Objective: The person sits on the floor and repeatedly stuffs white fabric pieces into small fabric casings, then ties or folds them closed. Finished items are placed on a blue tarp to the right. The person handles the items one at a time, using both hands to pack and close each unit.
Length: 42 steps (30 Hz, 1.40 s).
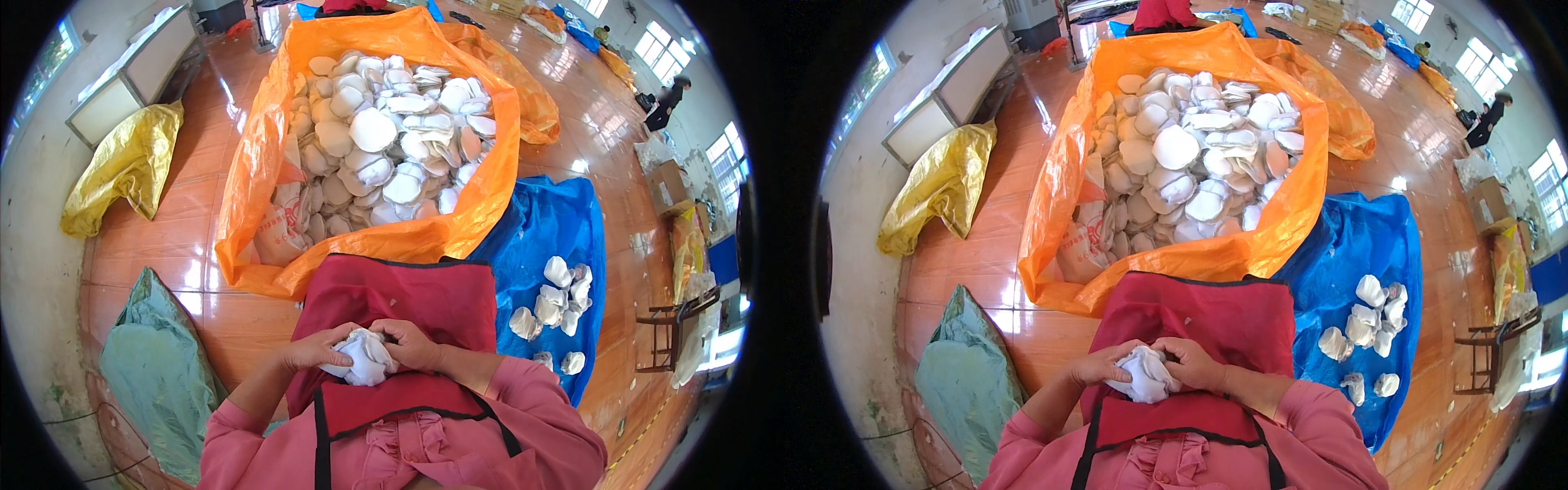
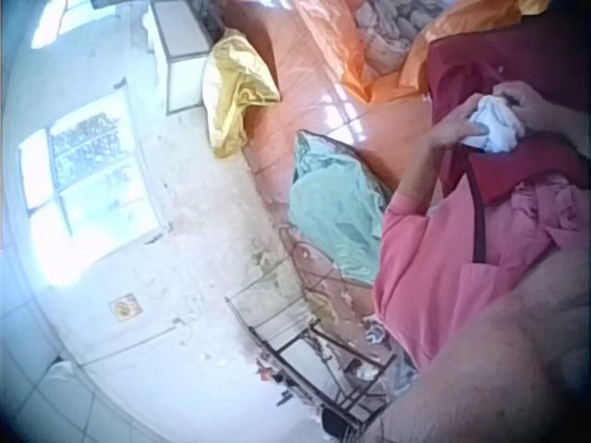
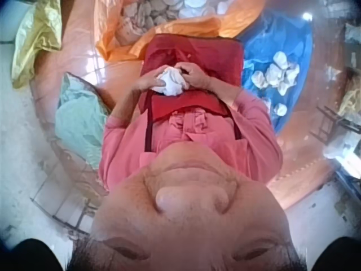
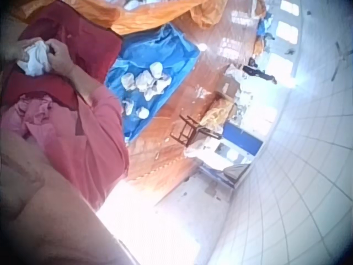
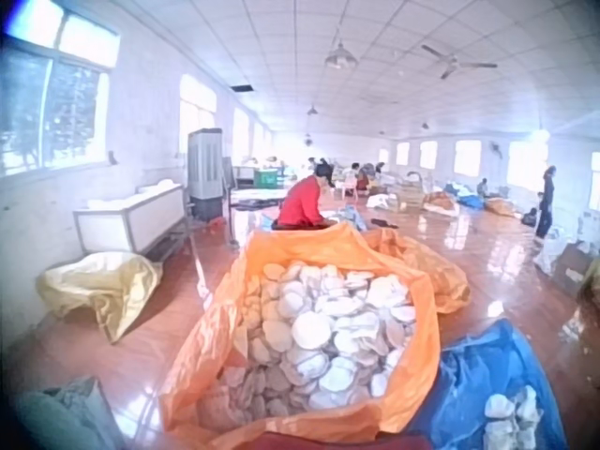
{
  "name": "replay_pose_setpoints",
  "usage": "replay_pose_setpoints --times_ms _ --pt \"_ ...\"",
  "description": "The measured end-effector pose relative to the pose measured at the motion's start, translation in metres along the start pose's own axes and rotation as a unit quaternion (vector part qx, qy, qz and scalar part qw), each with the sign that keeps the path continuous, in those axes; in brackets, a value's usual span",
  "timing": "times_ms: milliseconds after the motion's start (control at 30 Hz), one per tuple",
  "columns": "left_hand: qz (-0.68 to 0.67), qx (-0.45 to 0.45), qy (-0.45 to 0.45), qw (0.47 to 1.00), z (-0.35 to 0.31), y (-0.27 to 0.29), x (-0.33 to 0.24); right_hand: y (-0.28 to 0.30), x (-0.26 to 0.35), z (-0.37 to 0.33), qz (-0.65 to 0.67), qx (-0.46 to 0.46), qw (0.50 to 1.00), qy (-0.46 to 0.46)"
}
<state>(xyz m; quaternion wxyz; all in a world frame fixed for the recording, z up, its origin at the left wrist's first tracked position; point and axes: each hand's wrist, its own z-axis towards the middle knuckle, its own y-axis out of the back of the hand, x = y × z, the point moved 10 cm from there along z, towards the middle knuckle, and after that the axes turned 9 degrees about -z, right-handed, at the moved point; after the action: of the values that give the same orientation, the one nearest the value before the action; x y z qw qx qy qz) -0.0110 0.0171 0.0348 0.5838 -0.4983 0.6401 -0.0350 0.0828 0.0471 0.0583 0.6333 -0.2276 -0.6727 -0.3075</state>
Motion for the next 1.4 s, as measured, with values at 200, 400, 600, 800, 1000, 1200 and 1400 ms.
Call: replay_pose_setpoints --times_ms 200,400,600,800,1000,1200,1400 --pt "-0.172 0.027 0.012 0.985 0.001 -0.029 0.000 -0.002 -0.009 0.005 0.089 -0.028 0.996 0.000" --pt "-0.035 -0.117 0.029 0.992 -0.010 0.008 0.029 0.001 -0.019 0.002 0.042 -0.072 0.996 -0.031" --pt "0.117 -0.204 0.005 0.972 -0.026 0.000 0.015 -0.007 -0.035 -0.008 -0.021 -0.001 0.992 -0.125" --pt "0.057 -0.249 -0.097 0.962 -0.024 0.015 0.013 0.001 -0.038 0.013 -0.008 0.040 0.993 -0.113" --pt "-0.282 -0.239 -0.068 0.927 -0.015 0.008 0.008 -0.003 -0.032 0.016 -0.049 0.062 0.990 -0.114" --pt "-0.283 -0.207 0.016 0.936 -0.006 0.019 0.030 -0.013 -0.024 0.019 -0.139 0.116 0.976 -0.117" --pt "-0.166 -0.167 0.097 0.967 -0.009 0.022 0.033 -0.019 -0.029 0.008 -0.155 0.122 0.972 -0.129"
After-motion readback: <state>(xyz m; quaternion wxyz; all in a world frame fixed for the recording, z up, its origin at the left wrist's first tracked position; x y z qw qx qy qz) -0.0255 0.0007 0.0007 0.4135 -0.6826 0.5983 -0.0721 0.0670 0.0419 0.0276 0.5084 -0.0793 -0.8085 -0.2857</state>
